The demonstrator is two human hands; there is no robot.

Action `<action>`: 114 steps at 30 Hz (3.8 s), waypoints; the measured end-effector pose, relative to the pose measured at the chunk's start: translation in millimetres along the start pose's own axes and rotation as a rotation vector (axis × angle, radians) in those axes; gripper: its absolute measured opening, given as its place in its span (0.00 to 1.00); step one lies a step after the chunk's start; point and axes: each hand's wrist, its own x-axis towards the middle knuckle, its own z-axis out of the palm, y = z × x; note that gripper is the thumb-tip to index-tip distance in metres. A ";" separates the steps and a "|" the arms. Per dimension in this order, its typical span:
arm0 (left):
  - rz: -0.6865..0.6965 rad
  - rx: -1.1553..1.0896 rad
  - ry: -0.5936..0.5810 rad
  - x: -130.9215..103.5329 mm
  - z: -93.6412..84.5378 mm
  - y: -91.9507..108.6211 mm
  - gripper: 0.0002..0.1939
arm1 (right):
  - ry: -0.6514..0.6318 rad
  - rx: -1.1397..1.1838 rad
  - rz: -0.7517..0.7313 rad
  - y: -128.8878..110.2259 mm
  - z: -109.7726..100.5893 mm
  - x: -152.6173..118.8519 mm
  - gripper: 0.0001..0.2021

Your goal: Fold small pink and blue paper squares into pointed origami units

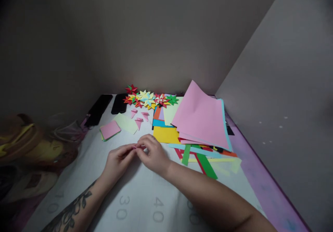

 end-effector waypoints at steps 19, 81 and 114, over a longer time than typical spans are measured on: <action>0.174 0.140 0.109 -3.8 -0.7 -2.9 0.09 | 0.070 -0.062 -0.089 -6.2 1.6 -2.8 0.05; -0.206 -0.313 0.111 4.4 -8.4 9.0 0.09 | 0.012 -0.117 -0.187 5.7 -3.1 -3.2 0.08; -0.393 -0.477 0.236 8.7 -1.8 8.2 0.13 | 0.118 -0.025 0.229 -2.0 3.1 -1.1 0.05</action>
